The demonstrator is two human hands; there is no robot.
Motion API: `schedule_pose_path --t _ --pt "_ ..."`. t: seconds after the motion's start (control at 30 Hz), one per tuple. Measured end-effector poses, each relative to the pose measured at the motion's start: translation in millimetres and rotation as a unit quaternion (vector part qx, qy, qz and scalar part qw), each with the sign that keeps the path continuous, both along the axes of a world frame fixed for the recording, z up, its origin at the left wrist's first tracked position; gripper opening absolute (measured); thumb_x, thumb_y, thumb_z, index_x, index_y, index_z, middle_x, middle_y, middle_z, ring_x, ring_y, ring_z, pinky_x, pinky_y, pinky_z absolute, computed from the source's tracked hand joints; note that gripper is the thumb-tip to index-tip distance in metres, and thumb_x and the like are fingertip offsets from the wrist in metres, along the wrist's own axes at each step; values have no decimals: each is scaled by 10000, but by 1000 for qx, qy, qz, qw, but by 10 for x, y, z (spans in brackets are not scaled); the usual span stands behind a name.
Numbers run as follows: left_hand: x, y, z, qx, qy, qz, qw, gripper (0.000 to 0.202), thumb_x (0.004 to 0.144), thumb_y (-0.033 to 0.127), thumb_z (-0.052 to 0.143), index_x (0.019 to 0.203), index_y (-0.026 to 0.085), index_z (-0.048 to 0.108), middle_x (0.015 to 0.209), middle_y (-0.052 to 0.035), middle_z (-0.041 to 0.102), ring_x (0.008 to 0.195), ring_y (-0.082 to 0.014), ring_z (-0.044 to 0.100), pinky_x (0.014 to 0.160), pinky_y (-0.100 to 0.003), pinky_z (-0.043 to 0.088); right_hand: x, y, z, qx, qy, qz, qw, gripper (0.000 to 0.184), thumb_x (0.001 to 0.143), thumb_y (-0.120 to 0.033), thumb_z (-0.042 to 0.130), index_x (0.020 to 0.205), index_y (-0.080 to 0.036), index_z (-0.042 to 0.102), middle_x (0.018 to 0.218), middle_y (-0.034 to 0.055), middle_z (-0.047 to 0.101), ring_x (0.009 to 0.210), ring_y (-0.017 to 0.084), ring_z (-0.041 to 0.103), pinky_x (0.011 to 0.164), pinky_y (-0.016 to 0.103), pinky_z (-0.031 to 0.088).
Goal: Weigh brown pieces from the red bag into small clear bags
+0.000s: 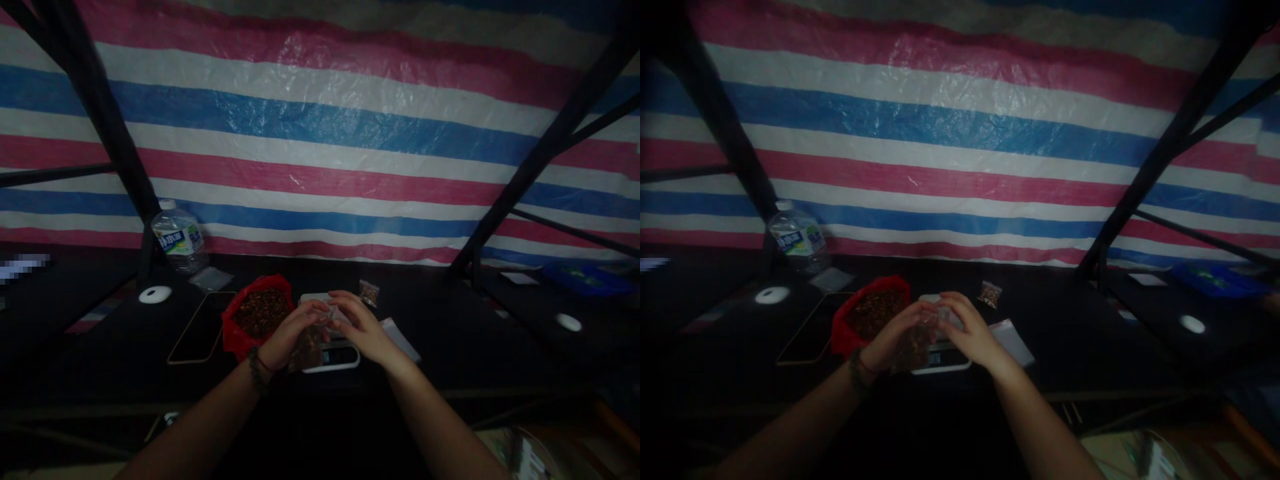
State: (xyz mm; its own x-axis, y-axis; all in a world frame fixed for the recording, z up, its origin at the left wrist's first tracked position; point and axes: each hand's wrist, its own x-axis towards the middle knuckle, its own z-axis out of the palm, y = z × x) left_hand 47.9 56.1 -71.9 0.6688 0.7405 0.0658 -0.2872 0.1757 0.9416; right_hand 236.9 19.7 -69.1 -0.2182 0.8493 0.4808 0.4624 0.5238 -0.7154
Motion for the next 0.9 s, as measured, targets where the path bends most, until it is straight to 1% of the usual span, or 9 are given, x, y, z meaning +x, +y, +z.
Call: schedule_pose_path --t 0.07,0.13,0.2,0.3,0.43,0.57,0.67,0.77,0.9 --pt "16 -32 -20 -10 -1 -27 1000 282 819 394 563 1027 205 575 897 -37 661 678 -162 647 682 -314 526 -50 -99 129 -10 -17 42 999 150 854 -234 591 994 -248 643 1245 66 548 1187 191 517 1013 361 414" --pt "15 -56 -34 -12 -1 -45 999 365 812 467 575 1076 215 573 937 -52 668 712 -185 664 703 -347 537 -63 -156 245 -13 -28 37 999 39 832 -224 624 848 -226 660 1188 61 568 1126 189 552 983 351 428" --pt "-10 -60 -28 26 16 -51 998 473 760 521 641 1105 203 576 997 -74 672 815 -213 668 764 -369 533 -38 -184 341 -13 -28 9 999 33 813 -215 646 780 -211 653 1156 61 577 1094 191 564 969 357 429" --pt "-73 -30 20 107 91 -58 988 470 676 442 759 1021 154 619 962 -70 687 858 -206 650 797 -347 515 20 -213 417 -17 -13 1 1000 43 798 -220 661 761 -202 650 1090 61 603 1025 190 590 918 358 454" --pt "-122 8 76 142 157 -77 974 332 711 353 739 935 124 654 856 -53 706 783 -187 655 749 -312 513 21 -240 318 -31 62 -14 997 68 794 -262 664 829 -204 664 1001 64 639 929 181 614 813 322 495" --pt "-92 -13 59 194 177 -3 965 249 714 296 727 888 126 673 850 -51 716 778 -186 657 729 -294 513 -25 -222 124 -113 143 -26 983 268 741 -309 706 983 -203 658 873 40 677 745 159 629 676 280 509" --pt "-66 -39 38 203 155 8 967 323 688 282 749 962 136 663 918 -60 722 831 -195 668 769 -312 526 -36 -215 81 -111 124 -58 984 155 752 -315 691 825 -178 693 773 36 678 699 159 620 633 265 487" --pt "-77 -28 51 197 110 38 974 402 696 291 741 1056 143 638 1033 -85 710 918 -207 667 823 -333 528 -24 -216 121 -75 85 -81 990 136 782 -298 658 801 -177 716 778 45 685 712 162 625 639 264 479" --pt "-143 40 126 233 153 96 956 208 769 309 662 872 132 702 886 -75 731 821 -192 675 780 -310 533 1 -198 168 -52 47 -102 992 148 812 -269 607 785 -182 724 765 45 705 719 168 640 663 274 479"
